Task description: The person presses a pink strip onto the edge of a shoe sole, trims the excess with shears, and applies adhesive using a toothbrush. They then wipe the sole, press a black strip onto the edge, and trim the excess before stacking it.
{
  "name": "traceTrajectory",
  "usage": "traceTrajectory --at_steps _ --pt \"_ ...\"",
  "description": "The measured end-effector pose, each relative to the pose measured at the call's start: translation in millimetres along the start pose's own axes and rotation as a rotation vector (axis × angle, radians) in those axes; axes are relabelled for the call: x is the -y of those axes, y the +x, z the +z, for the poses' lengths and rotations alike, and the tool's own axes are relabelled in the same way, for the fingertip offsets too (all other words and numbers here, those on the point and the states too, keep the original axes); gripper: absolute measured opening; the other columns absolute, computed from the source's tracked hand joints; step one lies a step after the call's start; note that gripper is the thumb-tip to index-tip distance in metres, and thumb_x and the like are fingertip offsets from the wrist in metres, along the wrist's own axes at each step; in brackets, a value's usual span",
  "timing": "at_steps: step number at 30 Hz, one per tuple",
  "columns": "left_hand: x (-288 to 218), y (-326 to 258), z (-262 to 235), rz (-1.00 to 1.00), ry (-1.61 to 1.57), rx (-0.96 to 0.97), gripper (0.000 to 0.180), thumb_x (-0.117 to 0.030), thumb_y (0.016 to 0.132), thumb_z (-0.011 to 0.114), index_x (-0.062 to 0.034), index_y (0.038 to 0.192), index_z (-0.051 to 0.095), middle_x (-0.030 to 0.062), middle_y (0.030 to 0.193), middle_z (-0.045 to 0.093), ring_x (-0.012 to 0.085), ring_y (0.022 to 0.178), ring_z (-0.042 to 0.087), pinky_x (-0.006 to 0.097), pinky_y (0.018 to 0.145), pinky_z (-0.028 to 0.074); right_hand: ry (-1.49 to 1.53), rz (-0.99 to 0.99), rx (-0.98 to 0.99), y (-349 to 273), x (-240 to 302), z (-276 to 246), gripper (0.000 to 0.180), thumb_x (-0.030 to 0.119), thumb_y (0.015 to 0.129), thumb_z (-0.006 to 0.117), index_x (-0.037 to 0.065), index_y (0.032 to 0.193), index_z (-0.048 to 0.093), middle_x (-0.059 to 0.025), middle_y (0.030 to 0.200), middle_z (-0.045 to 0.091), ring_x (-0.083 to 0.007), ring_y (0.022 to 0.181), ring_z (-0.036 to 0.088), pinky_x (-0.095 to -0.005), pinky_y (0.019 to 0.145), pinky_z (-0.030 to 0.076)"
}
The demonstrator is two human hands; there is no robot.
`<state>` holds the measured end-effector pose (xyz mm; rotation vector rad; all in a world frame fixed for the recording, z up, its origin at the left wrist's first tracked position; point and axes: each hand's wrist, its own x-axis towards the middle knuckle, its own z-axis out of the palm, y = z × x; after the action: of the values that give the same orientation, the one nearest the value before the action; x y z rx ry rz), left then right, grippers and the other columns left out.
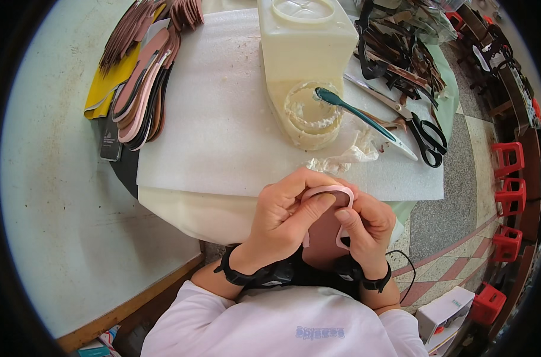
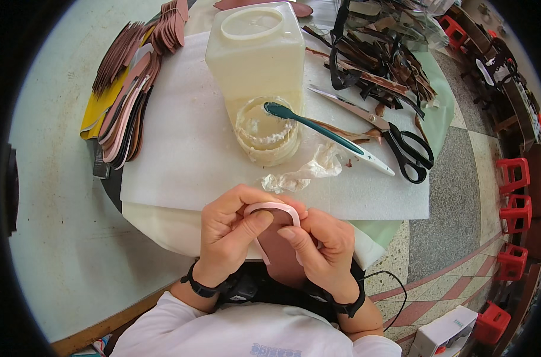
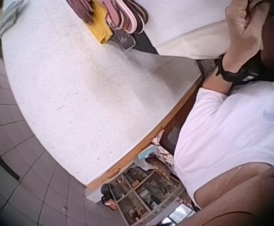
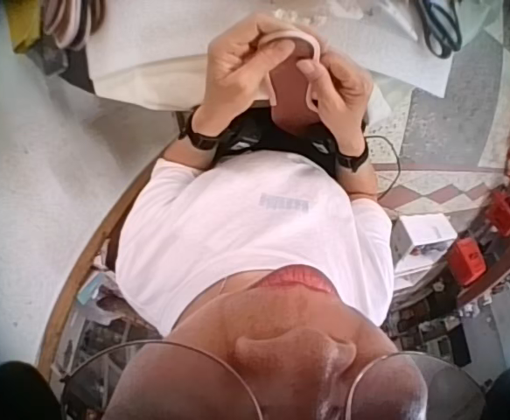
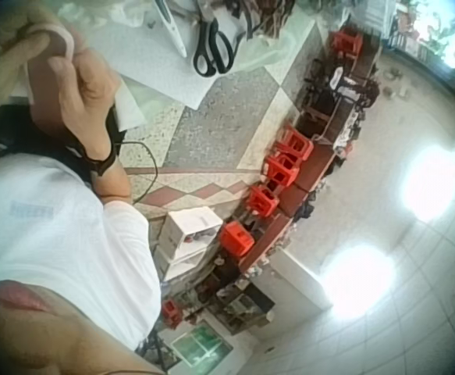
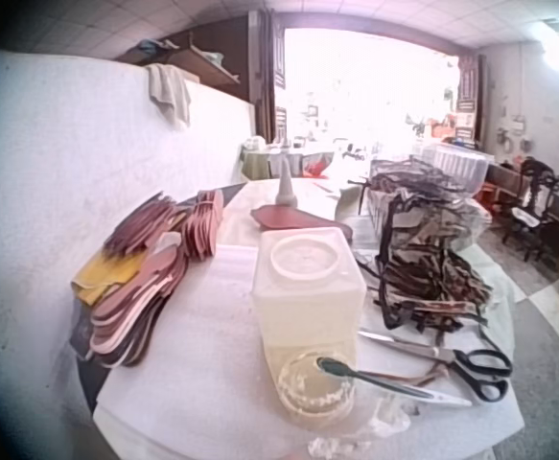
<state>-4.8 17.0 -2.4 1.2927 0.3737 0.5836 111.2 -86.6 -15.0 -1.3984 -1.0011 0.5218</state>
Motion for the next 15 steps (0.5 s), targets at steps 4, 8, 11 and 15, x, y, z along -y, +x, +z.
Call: traceTrajectory --at_steps 4,8,11,15 --pt "1.2 -1.1 0.2 0.004 -0.02 -0.013 0.014 0.005 0.087 0.047 0.0043 0.099 0.055 0.0175 0.096 0.064 0.0183 0.088 0.062 0.029 0.083 0.049 -0.006 -0.022 0.0 -0.9 -3.1 -0.9 0.02 0.007 0.078 0.067 -0.001 0.066 0.053 -0.0022 0.055 0.043 -0.0098 0.047 0.037 -0.0241 0.044 0.027" --pt "0.6 -0.1 5.0 0.058 -0.109 -0.077 0.015 0.006 0.086 0.049 0.0048 0.099 0.055 0.0168 0.095 0.064 0.0182 0.088 0.062 0.028 0.081 0.049 -0.023 -0.009 0.01 -0.8 -2.4 -1.7 0.021 0.007 0.078 0.068 0.0 0.066 0.053 -0.0023 0.054 0.042 -0.0103 0.046 0.036 -0.0246 0.043 0.027" --pt "3.6 -0.5 4.2 0.061 -0.196 -0.048 0.019 0.007 0.087 0.052 0.0036 0.105 0.054 0.0092 0.094 0.064 0.0097 0.091 0.059 0.018 0.078 0.045 -0.019 -0.016 0.014 -1.0 -2.4 -1.9 0.021 0.007 0.078 0.067 0.0 0.065 0.052 -0.0027 0.054 0.041 -0.011 0.046 0.037 -0.0248 0.043 0.027" --pt "4.7 -1.0 3.7 0.104 -0.172 -0.037 0.019 0.009 0.086 0.052 0.0031 0.103 0.054 0.0101 0.095 0.064 0.0088 0.088 0.06 0.018 0.075 0.046 -0.023 -0.014 0.015 -0.8 -1.0 -1.8 0.021 0.007 0.078 0.067 0.0 0.065 0.052 -0.0034 0.053 0.04 -0.0118 0.045 0.037 -0.0255 0.043 0.028"
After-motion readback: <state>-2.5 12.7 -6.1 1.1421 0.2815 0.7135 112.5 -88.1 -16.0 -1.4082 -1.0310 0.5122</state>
